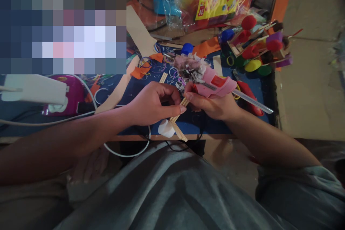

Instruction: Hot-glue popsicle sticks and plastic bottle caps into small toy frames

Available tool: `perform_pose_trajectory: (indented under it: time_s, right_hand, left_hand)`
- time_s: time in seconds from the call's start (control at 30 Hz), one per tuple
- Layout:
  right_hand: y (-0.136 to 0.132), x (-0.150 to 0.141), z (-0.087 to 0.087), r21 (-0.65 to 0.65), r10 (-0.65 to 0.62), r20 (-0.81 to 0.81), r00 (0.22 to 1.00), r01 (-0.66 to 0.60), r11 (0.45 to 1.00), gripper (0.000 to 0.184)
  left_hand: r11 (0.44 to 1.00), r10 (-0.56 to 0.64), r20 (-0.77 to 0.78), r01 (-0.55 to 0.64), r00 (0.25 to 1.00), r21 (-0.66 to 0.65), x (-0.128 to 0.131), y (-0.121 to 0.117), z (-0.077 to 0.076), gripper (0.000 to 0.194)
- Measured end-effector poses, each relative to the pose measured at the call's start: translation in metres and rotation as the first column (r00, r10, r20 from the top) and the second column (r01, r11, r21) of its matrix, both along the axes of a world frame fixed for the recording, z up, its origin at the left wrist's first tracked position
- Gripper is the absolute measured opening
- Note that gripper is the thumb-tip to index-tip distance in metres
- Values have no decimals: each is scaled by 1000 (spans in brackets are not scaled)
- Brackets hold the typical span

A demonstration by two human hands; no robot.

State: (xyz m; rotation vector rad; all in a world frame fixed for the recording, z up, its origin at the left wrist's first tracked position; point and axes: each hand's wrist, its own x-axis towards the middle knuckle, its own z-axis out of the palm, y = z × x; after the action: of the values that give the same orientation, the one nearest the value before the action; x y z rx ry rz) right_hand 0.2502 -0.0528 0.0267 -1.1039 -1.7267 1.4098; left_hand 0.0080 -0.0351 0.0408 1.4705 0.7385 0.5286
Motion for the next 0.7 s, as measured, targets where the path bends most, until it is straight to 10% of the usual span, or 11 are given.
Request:
perform_pose_trajectory:
  time_s: [0.4, 0.7]
  right_hand:
    - [-3, -10, 0, -152, -78, -132, 988, 58, 987, 70]
    - [-5, 1, -2, -242, -114, -225, 968, 57, 969, 41]
  left_hand:
    - [1000, 3, 0, -3, 1000, -17, -1, 0, 0, 23]
    - [998, 19, -9, -20, 1000, -59, 0, 1, 4, 25]
